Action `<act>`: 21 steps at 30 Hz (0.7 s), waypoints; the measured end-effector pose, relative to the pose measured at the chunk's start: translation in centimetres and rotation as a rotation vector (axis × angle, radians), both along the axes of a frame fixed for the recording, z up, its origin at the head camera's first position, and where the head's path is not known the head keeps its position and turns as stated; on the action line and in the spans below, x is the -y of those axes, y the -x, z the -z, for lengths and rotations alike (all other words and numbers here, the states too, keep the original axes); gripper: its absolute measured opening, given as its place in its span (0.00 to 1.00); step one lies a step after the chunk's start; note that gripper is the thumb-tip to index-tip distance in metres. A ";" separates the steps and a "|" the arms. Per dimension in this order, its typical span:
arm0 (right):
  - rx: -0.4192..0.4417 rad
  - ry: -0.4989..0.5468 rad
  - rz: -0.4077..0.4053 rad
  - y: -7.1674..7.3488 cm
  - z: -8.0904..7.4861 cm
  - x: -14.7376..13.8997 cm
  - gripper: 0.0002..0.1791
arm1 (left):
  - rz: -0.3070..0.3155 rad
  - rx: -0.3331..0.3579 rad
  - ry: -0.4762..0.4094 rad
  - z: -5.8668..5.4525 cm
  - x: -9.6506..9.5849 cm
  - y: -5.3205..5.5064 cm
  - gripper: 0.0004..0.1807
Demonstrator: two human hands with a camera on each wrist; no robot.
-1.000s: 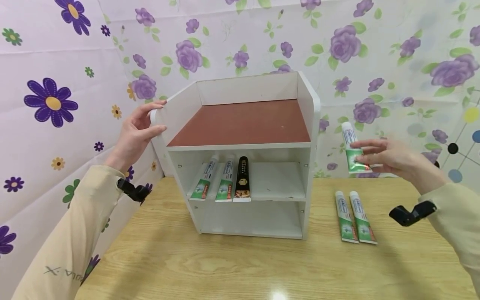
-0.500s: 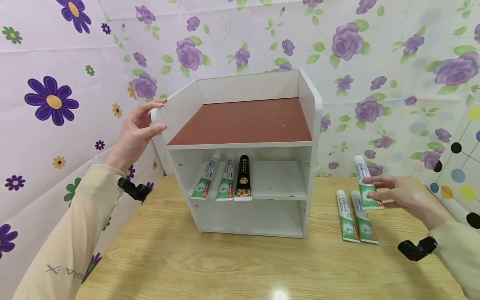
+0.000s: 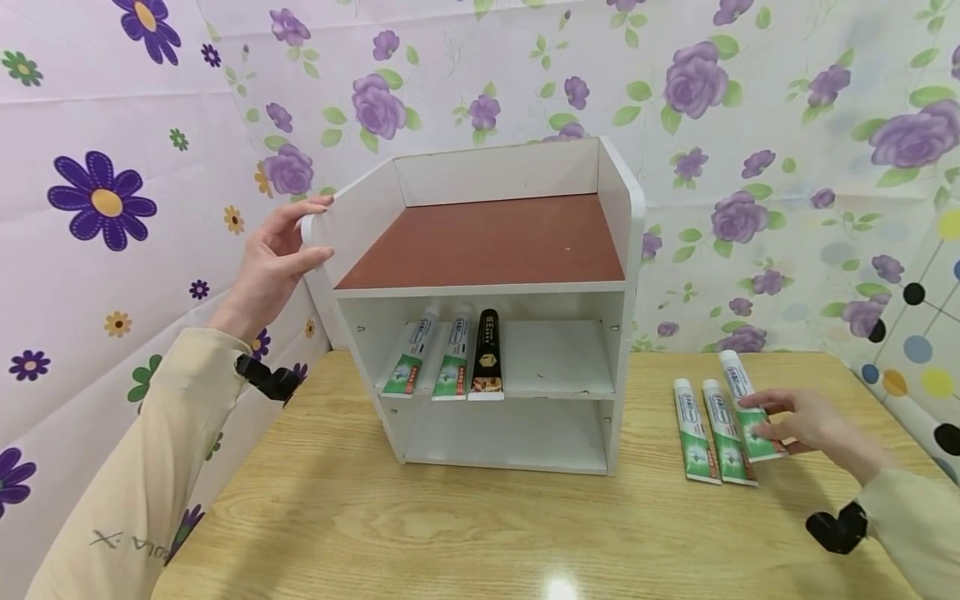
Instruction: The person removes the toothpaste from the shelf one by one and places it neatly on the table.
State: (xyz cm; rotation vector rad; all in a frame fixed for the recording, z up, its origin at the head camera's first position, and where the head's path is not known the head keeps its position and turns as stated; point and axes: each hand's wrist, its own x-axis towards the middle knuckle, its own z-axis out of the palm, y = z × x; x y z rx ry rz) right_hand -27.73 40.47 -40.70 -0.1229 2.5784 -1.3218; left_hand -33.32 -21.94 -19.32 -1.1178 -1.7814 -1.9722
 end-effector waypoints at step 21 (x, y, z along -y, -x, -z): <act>0.071 -0.009 0.051 -0.1 3.4 -2.0 0.27 | -0.019 -0.014 0.024 0.0 -0.1 0.0 0.25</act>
